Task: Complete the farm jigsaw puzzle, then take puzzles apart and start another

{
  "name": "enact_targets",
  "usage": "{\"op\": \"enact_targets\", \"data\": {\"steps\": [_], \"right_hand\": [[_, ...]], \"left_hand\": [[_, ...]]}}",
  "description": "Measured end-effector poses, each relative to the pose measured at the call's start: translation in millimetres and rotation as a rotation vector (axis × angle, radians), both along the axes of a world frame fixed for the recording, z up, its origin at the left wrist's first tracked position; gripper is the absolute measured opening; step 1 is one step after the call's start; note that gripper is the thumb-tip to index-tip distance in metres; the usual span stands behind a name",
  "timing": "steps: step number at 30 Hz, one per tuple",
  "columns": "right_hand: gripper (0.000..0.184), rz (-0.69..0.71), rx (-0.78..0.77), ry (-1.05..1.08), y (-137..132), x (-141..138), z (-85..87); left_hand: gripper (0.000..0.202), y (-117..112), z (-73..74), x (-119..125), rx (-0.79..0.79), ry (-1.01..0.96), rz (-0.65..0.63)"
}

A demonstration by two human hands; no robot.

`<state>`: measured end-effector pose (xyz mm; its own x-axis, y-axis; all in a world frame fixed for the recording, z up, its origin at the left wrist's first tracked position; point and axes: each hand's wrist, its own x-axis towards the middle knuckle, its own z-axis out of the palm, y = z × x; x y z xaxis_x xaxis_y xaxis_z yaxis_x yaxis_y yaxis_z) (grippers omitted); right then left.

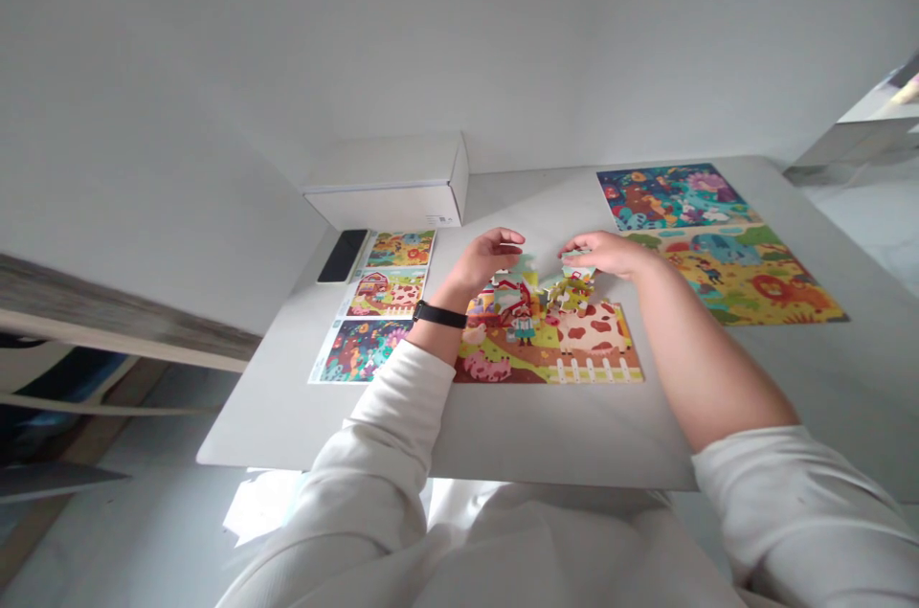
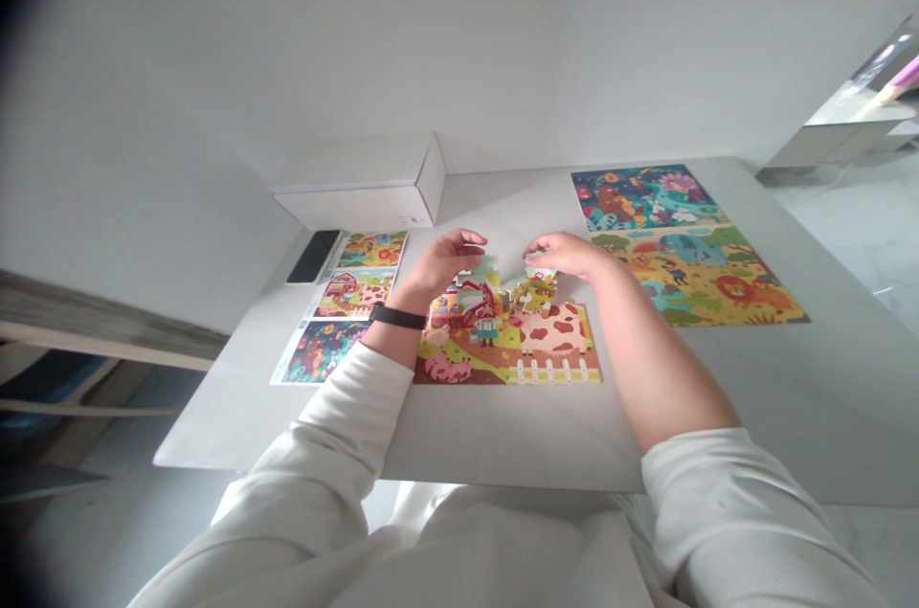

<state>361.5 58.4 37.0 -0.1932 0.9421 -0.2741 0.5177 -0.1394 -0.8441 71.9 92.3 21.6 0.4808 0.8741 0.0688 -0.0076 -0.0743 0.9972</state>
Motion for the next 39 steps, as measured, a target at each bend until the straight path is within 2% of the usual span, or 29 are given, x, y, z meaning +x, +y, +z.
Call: {"op": "enact_targets", "data": {"steps": [3,7,11,15,17,20,24,27,31,35,37,39], "right_hand": [[0.041,-0.037,0.076,-0.052,2,-2,-0.1],[0.041,0.02,0.038,-0.019,1,-3,0.1],[0.041,0.028,0.009,0.084,-1,-2,-1.7],[0.041,-0.03,0.041,0.13,-1,-2,-1.2],[0.04,-0.056,0.05,0.108,-2,-3,1.4],[0.041,-0.024,0.072,0.103,-5,-4,7.4],[0.043,-0.069,0.12,0.078,-4,-5,10.7],[0.042,-0.089,0.134,0.058,-1,-7,4.3],[0.025,-0.162,0.266,-0.159,6,-10,-10.9],[0.02,-0.189,0.344,-0.301,10,-9,-21.5],[0.019,-0.206,0.378,-0.305,10,-9,-23.3],[0.022,-0.209,0.377,-0.212,10,-10,-23.5]], "left_hand": [[0.035,-1,2.0,2,0.016,-0.044,0.009],[0.032,-2,2.7,4,0.018,-0.078,0.02],[0.029,1,1.5,6,-0.038,-0.205,0.097],[0.028,1,3.7,8,-0.053,-0.189,0.176],[0.027,-1,8.0,8,-0.001,-0.181,0.183],[0.026,-5,18.5,8,0.082,-0.196,0.157],[0.024,-9,32.4,4,0.107,-0.208,0.161],[0.024,-10,36.1,3,0.116,-0.203,0.17],[0.02,-11,31.9,6,0.153,-0.132,0.231],[0.02,-9,27.7,8,0.121,-0.167,0.246],[0.021,-7,27.8,7,0.1,-0.194,0.238],[0.023,-7,28.5,6,0.063,-0.219,0.221]]}}
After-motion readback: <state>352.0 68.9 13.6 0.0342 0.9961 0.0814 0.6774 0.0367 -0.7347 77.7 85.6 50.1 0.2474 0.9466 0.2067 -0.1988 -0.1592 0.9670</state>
